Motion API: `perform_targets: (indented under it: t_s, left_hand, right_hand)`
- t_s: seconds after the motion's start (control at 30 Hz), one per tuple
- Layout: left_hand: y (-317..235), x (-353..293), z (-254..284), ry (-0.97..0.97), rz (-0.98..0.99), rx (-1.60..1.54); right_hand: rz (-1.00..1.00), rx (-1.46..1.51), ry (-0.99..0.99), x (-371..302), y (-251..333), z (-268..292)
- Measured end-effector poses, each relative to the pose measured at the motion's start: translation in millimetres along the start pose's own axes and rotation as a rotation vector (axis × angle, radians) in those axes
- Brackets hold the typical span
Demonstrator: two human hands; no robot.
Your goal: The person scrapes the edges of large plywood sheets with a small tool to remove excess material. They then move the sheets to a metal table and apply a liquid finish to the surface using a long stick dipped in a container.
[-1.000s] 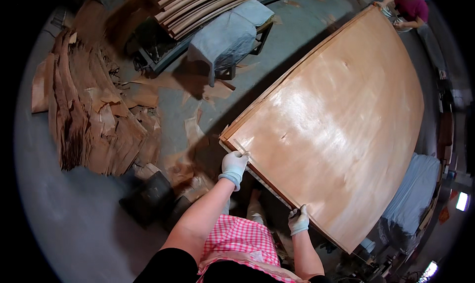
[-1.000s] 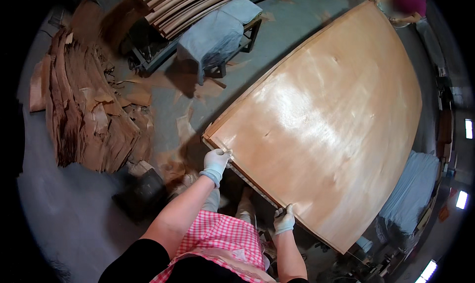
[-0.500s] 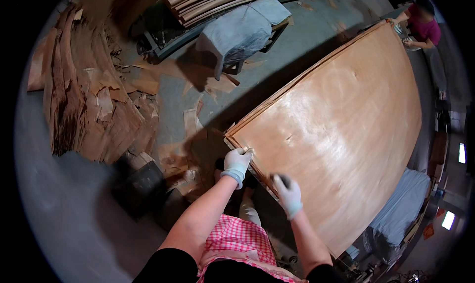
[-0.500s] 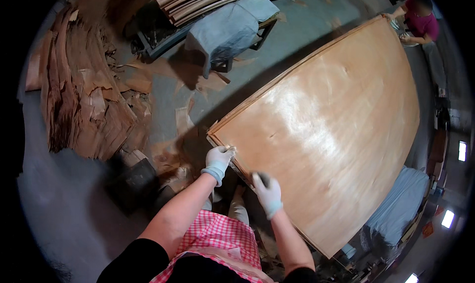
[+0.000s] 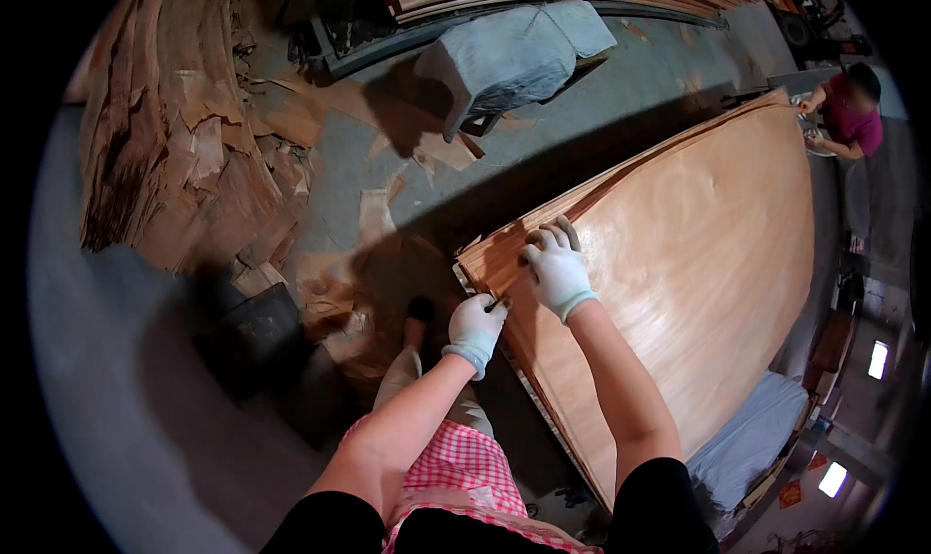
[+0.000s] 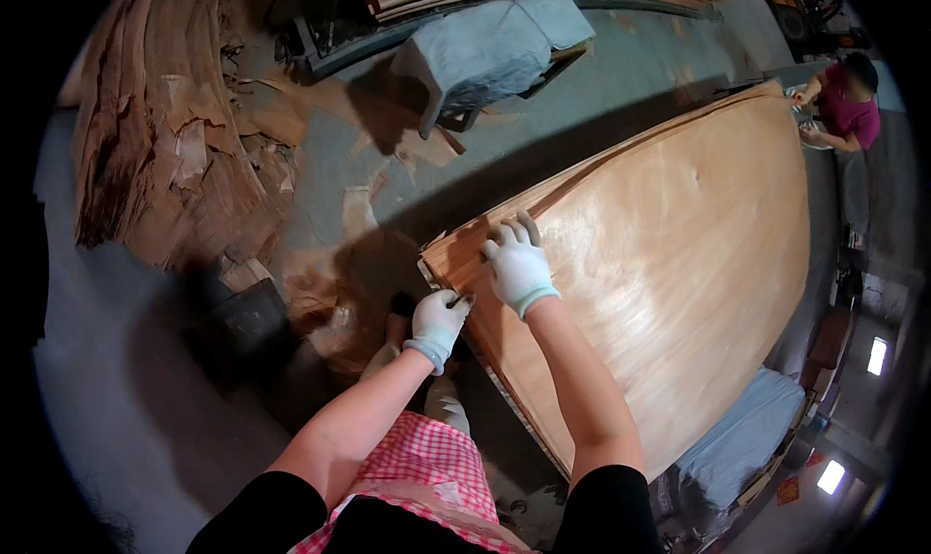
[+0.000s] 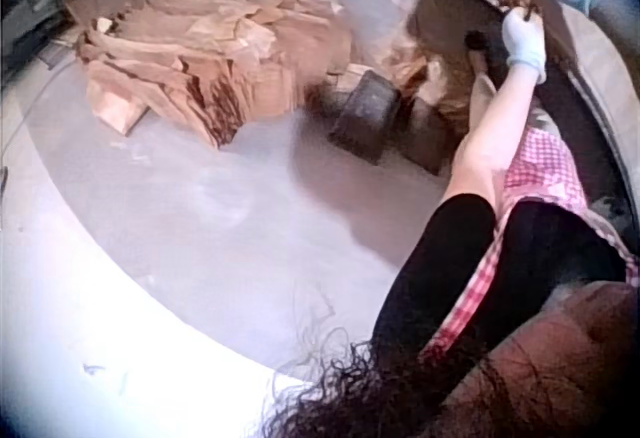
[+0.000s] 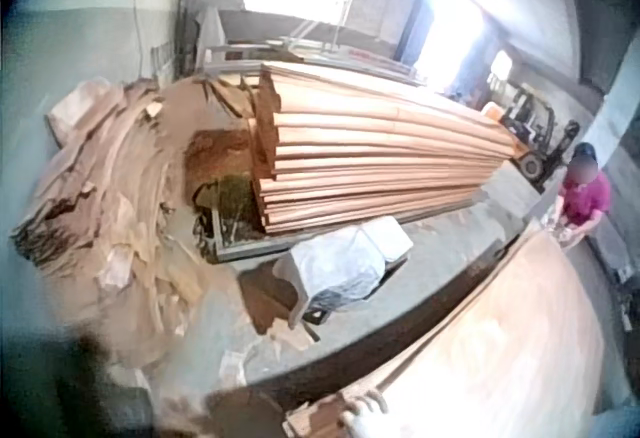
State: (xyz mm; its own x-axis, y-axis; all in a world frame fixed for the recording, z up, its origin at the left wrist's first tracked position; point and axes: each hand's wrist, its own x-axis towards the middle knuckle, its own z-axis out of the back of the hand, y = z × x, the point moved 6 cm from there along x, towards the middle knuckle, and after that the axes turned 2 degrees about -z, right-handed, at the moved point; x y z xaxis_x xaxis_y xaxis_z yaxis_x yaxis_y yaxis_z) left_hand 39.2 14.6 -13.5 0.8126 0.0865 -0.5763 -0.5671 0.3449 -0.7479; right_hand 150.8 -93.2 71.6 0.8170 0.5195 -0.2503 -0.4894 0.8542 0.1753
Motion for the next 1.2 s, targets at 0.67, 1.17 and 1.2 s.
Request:
perform_targets:
  t_s: [0.67,1.17,1.2]
  left_hand:
    - [-35.0,-11.2,-1.5,0.03,-0.16,0.051]
    - [-137.3,-89.7,1.0,0.193,0.03,-0.567]
    - [-117.0,-78.3,7.6,0.164,0.079,-0.484]
  right_hand:
    - [-0.159,0.178,-0.379,-49.5,-10.6,50.0]
    - [-1.287,2.609,-1.594,-438.0,81.5,-123.3]
    - [-1.323,2.561,-1.738,-464.3,74.7,-135.2]
